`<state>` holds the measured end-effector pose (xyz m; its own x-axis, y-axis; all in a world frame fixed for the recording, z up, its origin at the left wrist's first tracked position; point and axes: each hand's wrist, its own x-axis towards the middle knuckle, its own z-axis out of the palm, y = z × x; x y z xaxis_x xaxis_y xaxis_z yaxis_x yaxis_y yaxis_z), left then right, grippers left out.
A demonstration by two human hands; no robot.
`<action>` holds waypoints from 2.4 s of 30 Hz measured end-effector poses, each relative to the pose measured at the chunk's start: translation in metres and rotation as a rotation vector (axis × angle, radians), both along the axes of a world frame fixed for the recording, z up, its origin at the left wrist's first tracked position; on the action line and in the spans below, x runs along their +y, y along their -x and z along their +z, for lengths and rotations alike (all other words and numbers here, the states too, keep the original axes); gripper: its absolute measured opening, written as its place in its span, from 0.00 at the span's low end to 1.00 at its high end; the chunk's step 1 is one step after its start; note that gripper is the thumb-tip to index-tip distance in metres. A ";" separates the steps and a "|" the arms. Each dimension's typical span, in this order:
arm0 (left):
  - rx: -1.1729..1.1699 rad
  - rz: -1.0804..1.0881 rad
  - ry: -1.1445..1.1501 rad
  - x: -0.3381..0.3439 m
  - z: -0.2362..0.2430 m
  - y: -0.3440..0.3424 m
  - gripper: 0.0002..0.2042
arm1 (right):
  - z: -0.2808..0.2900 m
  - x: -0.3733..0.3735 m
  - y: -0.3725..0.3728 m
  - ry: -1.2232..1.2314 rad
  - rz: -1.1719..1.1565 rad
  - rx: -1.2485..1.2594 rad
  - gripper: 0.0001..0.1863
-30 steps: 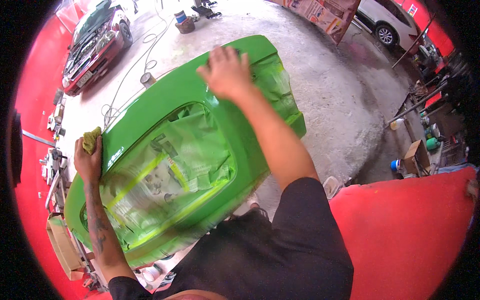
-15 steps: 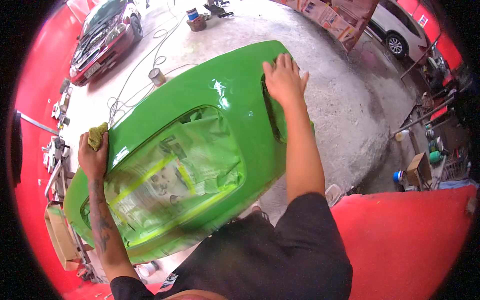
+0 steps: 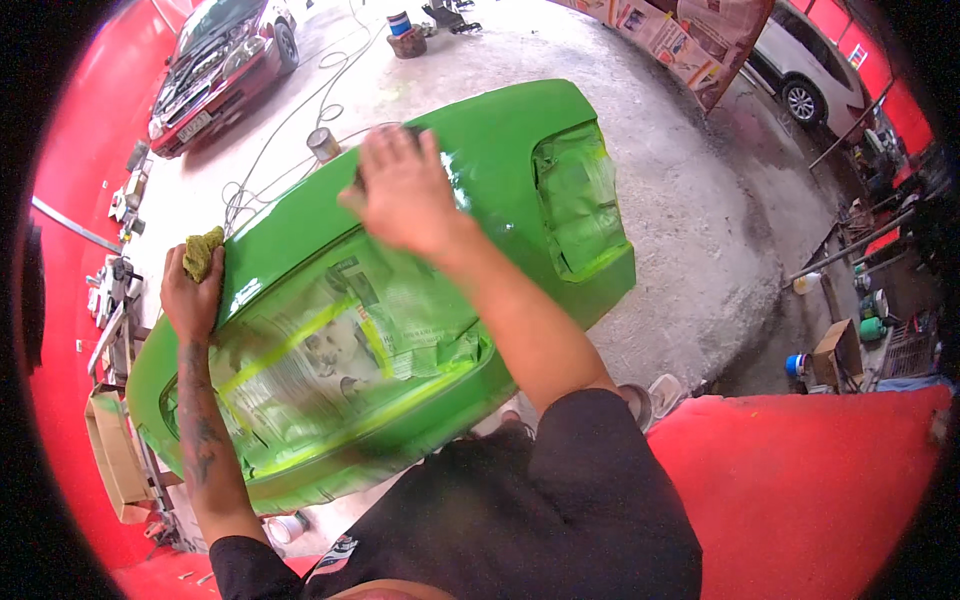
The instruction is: The person performs wet sanding on a green car panel using a sanding block while periodically rinsing the surface and a cloth in a bucket of water. They use one hand to rub the block across the panel and the other to hold a damp cloth.
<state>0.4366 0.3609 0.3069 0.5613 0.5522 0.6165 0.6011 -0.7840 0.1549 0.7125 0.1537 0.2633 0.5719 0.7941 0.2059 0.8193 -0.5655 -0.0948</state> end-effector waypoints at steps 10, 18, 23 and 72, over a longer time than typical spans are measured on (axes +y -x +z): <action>0.008 0.035 -0.011 -0.001 -0.001 -0.008 0.21 | -0.017 -0.056 -0.091 -0.152 -0.322 0.133 0.42; 0.055 0.070 0.000 -0.001 0.002 -0.005 0.22 | -0.018 0.030 0.167 -0.330 0.417 -0.063 0.40; 0.033 0.061 -0.019 0.005 -0.002 0.008 0.23 | -0.011 -0.026 0.095 -0.143 0.125 -0.065 0.36; 0.074 0.091 0.008 0.006 -0.001 0.003 0.27 | -0.095 -0.159 0.098 -0.372 -0.030 0.038 0.40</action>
